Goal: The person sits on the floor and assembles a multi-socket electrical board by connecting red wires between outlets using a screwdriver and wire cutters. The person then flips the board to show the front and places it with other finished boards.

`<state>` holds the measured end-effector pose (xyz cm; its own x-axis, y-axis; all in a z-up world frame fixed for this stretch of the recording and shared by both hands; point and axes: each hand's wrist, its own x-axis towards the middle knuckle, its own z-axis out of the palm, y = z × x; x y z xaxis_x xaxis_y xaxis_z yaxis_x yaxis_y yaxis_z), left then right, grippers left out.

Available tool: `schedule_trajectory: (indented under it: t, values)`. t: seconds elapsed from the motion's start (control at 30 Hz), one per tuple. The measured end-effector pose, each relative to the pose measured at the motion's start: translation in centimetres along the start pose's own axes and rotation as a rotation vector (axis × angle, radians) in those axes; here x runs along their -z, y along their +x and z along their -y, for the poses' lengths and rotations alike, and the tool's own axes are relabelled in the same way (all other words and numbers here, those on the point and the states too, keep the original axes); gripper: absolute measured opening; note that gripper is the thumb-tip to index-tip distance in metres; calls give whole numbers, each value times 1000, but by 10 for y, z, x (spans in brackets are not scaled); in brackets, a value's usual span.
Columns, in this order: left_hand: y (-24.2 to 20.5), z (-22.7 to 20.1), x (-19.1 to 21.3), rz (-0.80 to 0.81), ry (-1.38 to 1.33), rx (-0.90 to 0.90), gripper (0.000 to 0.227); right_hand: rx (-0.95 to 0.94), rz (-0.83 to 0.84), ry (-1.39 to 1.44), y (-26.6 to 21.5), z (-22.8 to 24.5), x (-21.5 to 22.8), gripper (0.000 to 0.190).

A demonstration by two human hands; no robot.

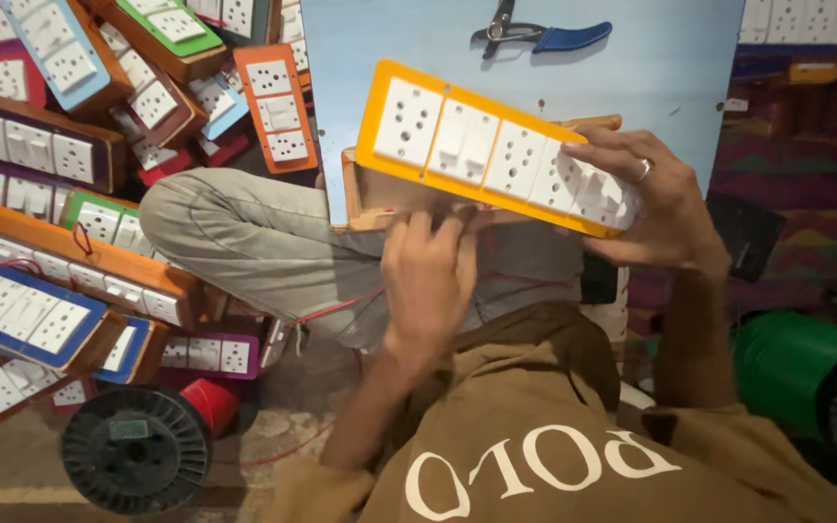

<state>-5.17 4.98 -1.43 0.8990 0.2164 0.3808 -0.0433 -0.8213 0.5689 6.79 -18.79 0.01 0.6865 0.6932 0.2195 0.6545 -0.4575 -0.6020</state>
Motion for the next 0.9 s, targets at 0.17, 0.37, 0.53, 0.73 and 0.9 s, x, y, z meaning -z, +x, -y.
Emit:
schedule_trajectory:
  t: [0.17, 0.37, 0.53, 0.73, 0.9]
  values:
    - [-35, -14, -24, -15, 6, 252, 31, 104, 90, -182, 16, 2, 7, 86]
    - [-40, -7, -41, 23, -397, 432, 33, 101, 263, -250, 35, 6, -4, 86]
    - [-28, 13, 16, 505, -555, 443, 33, 129, 148, -231, 32, 10, -4, 77]
    - [-25, 3, 51, 607, -266, 169, 23, 169, -5, 45, 16, -12, -1, 82]
    - [23, 0, 35, 243, 13, -283, 54, -489, -435, -162, -6, -111, 50, 41]
